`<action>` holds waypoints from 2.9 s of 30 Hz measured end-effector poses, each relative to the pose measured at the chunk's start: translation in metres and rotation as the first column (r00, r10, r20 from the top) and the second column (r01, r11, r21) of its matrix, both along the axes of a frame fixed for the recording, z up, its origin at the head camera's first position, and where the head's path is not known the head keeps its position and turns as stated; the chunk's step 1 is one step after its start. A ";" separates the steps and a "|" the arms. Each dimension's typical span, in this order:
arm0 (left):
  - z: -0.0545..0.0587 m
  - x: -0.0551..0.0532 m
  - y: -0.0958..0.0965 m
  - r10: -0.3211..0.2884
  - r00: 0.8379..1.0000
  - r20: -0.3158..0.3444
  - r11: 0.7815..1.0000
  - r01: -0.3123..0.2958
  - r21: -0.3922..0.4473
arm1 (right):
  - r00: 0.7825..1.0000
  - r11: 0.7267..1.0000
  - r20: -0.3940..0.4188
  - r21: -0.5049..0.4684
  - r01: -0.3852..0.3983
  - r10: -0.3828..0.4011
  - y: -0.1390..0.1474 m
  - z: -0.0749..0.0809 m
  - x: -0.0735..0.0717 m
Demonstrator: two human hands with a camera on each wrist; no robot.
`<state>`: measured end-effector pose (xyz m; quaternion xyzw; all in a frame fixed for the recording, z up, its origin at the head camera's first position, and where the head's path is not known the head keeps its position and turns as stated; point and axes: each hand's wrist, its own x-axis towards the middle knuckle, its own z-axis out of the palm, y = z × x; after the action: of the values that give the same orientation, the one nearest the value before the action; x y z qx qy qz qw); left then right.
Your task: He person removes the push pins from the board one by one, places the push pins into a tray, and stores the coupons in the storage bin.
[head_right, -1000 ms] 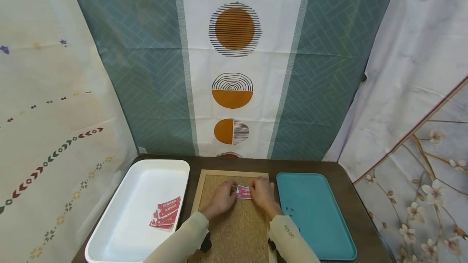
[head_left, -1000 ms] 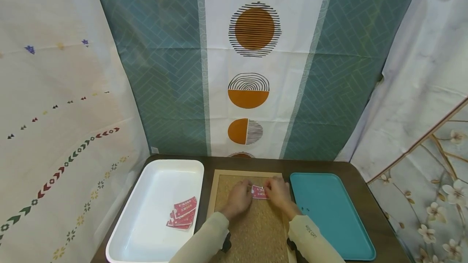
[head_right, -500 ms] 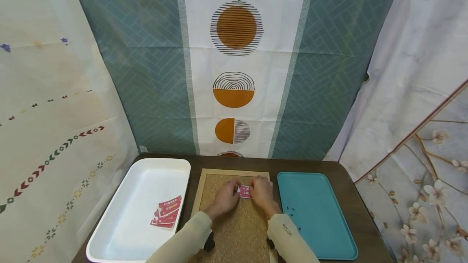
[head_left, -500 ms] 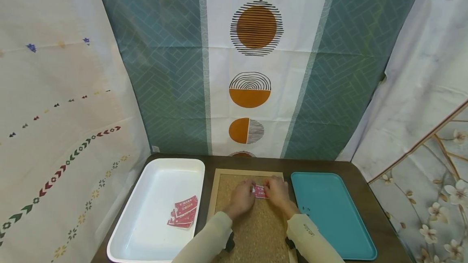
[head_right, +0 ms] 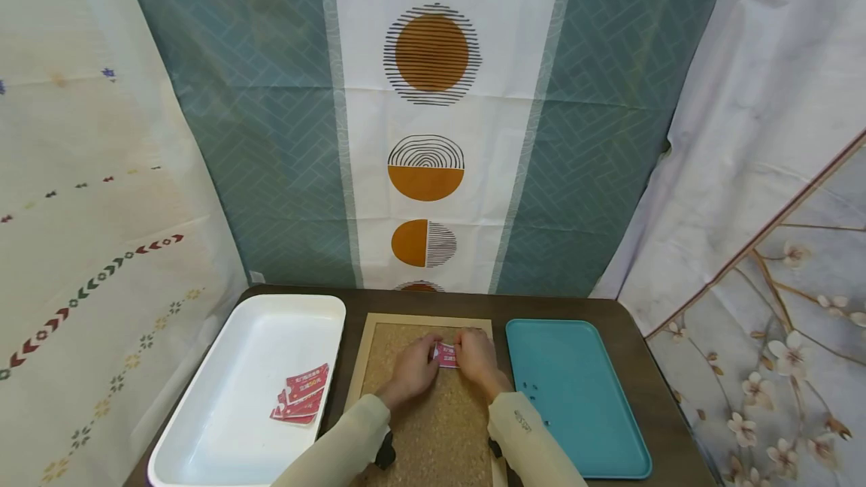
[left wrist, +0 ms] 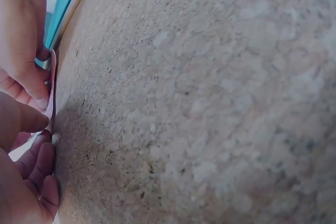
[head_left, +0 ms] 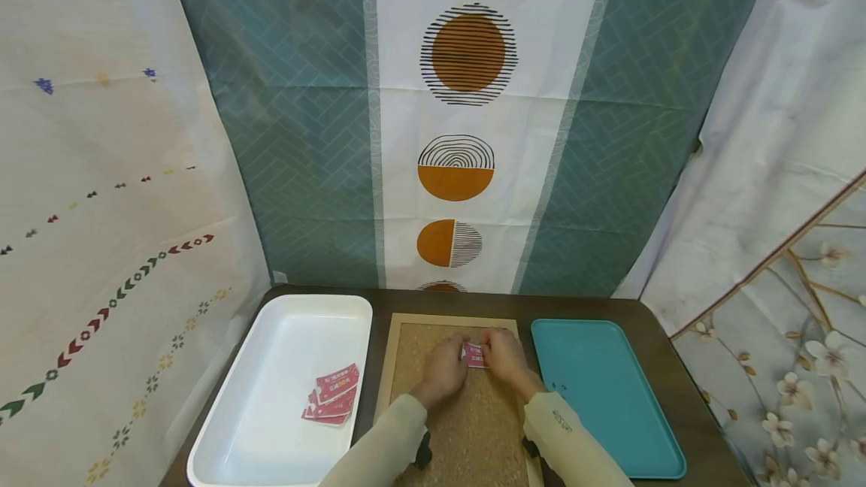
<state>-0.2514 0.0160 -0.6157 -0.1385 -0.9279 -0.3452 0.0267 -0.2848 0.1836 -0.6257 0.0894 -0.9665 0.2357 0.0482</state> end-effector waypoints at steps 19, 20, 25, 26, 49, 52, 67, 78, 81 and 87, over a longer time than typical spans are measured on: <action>-0.007 0.000 0.003 0.048 0.999 -0.001 0.999 -0.048 -0.010 | 0.999 0.998 0.044 -0.055 -0.028 0.030 0.001 0.005 -0.001; -0.007 0.000 0.003 0.049 0.999 -0.002 0.999 -0.049 -0.012 | 0.998 0.998 0.047 -0.059 -0.027 0.030 0.001 0.005 -0.002; -0.007 0.000 0.003 0.052 0.999 -0.004 0.999 -0.052 -0.010 | 0.998 0.997 0.063 -0.074 -0.020 0.025 0.001 0.004 -0.001; -0.007 0.000 0.003 0.054 0.999 -0.003 0.999 -0.054 -0.009 | 0.997 0.997 0.067 -0.077 -0.019 0.024 0.001 0.004 -0.001; -0.010 0.000 0.000 0.054 0.998 0.030 0.994 -0.056 0.097 | 0.996 0.991 0.089 -0.135 -0.013 0.025 0.005 0.004 -0.001; -0.010 0.000 0.000 0.052 0.998 0.021 0.993 -0.054 0.103 | 0.996 0.991 0.085 -0.133 -0.017 0.029 0.005 0.004 0.000; -0.011 0.004 -0.001 0.070 0.998 0.001 0.993 -0.070 0.093 | 0.999 0.990 0.025 -0.136 -0.026 0.030 0.003 0.002 0.003; -0.011 0.000 0.000 0.064 0.998 0.022 0.993 -0.066 0.096 | 1.000 0.995 0.009 -0.101 -0.004 0.005 0.000 -0.002 0.000; -0.012 -0.001 0.000 0.066 0.998 0.022 0.994 -0.068 0.088 | 1.000 0.998 -0.021 -0.066 -0.018 0.017 0.000 -0.003 -0.001; -0.011 0.000 0.000 0.070 0.997 0.022 0.993 -0.072 0.091 | 0.997 0.999 -0.070 -0.020 -0.031 0.030 -0.002 -0.004 0.000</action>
<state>-0.2514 0.0160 -0.6267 -0.1010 -0.9155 -0.3877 0.0367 -0.2847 0.1821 -0.6299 0.1119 -0.9603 0.2432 0.0791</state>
